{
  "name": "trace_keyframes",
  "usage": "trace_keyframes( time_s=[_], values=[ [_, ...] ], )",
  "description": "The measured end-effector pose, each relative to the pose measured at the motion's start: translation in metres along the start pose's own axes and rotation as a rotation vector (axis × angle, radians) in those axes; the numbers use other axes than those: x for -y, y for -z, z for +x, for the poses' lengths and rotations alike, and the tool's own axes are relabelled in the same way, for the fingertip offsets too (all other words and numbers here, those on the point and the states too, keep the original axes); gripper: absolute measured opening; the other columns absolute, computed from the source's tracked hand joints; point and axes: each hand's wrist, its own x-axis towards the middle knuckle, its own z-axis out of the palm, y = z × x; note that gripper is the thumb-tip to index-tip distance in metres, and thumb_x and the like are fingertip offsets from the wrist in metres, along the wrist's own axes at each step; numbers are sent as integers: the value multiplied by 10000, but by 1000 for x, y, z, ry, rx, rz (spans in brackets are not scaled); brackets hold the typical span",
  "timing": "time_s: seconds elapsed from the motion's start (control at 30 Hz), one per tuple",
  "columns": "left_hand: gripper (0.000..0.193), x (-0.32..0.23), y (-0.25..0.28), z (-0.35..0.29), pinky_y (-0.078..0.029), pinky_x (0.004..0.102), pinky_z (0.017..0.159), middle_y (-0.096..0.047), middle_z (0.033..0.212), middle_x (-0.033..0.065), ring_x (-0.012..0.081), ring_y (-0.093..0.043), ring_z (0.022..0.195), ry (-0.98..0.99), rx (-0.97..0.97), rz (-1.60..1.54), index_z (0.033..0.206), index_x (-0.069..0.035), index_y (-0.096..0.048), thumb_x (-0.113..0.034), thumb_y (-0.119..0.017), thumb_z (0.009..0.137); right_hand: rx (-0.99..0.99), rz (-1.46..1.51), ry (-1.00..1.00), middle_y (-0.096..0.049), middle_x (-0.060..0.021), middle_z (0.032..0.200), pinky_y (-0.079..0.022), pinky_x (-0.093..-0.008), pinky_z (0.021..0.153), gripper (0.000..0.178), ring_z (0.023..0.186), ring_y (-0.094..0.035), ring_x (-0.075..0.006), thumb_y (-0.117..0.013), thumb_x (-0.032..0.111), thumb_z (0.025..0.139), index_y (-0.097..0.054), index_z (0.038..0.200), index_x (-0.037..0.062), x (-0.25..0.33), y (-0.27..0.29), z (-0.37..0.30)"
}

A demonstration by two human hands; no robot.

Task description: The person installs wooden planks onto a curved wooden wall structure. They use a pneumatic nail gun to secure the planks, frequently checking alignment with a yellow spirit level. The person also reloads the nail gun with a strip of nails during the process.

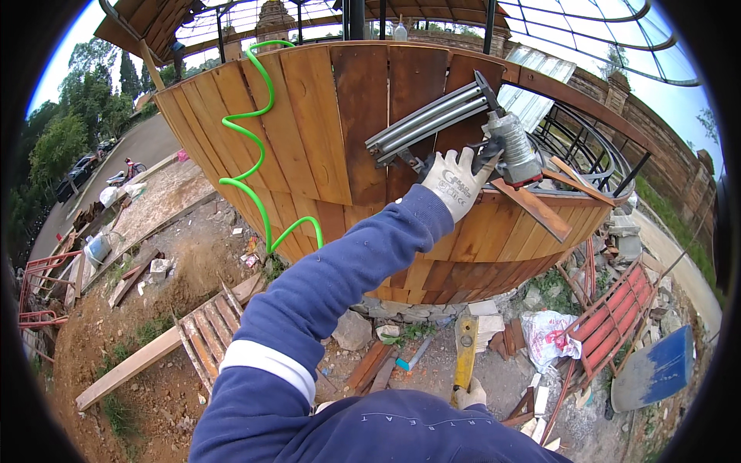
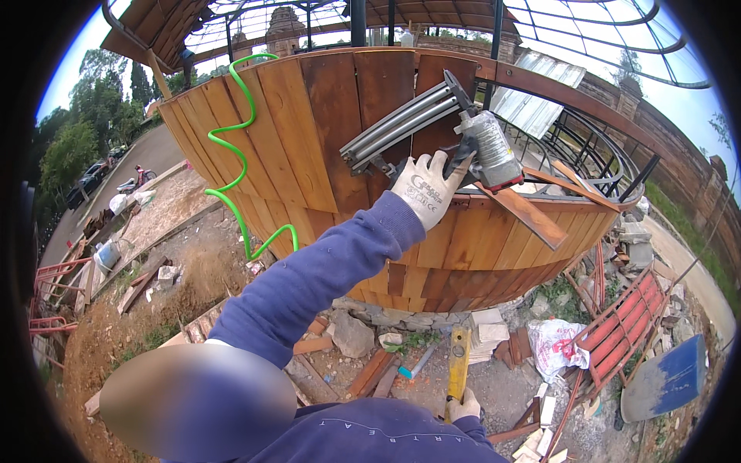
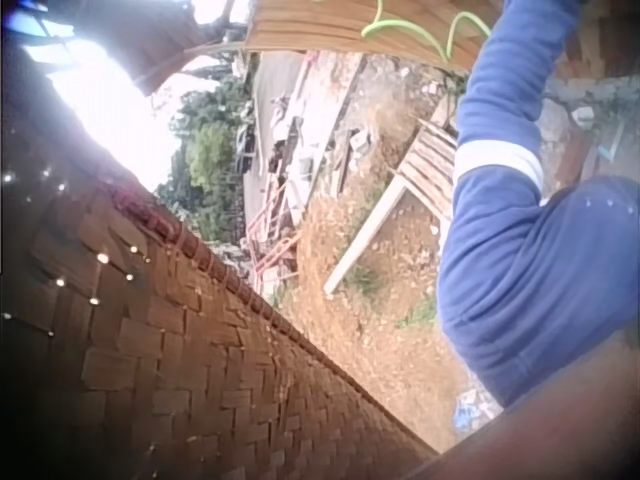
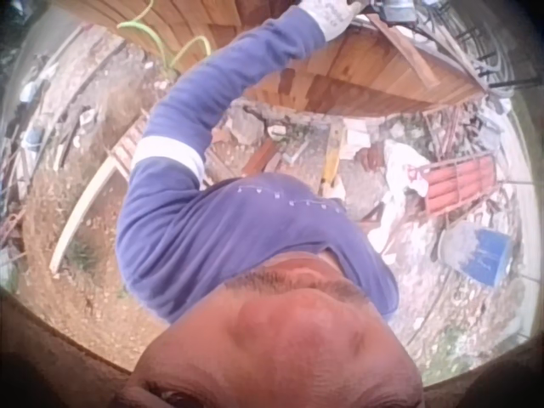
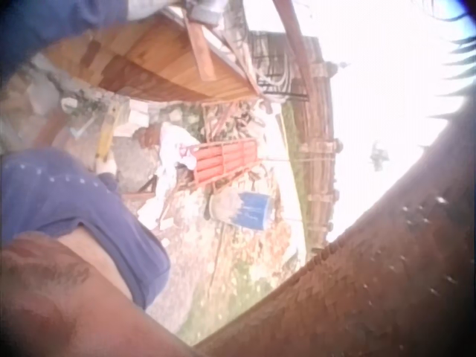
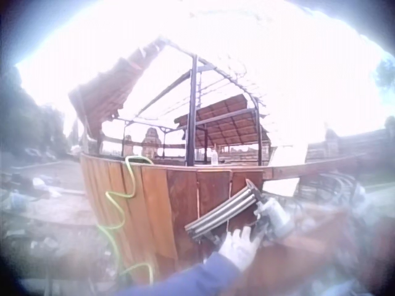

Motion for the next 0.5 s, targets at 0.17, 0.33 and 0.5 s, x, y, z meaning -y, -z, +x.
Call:
trace_keyframes(
  time_s=[0.17,0.33,0.5],
  values=[
    [831,7,-18,8,-441,534,978,-476,1353,259,361,-546,1135,-9,-61,81,1611,-91,-201,-128,-576,871,54,-21,-15,-739,-188,984,-558,-386,803,410,905,-732,-293,-716,117,820,-652,1214,23,4,-4,1],
    [881,7,-2,0,-450,546,968,-478,1354,262,373,-552,1130,5,-12,49,1613,-101,-199,-123,-631,845,100,-97,-5,-736,-180,986,-550,-370,809,448,900,-724,-278,-711,98,809,-637,1241,9,30,3,-4],
    [848,0,3,0,-453,534,958,-485,1345,261,368,-561,1108,-8,31,28,1610,-114,-212,-130,-611,862,-4,-21,94,-726,-220,969,-554,-417,822,401,931,-721,-370,-722,155,802,-656,1174,21,16,1,-3]
  ],
)
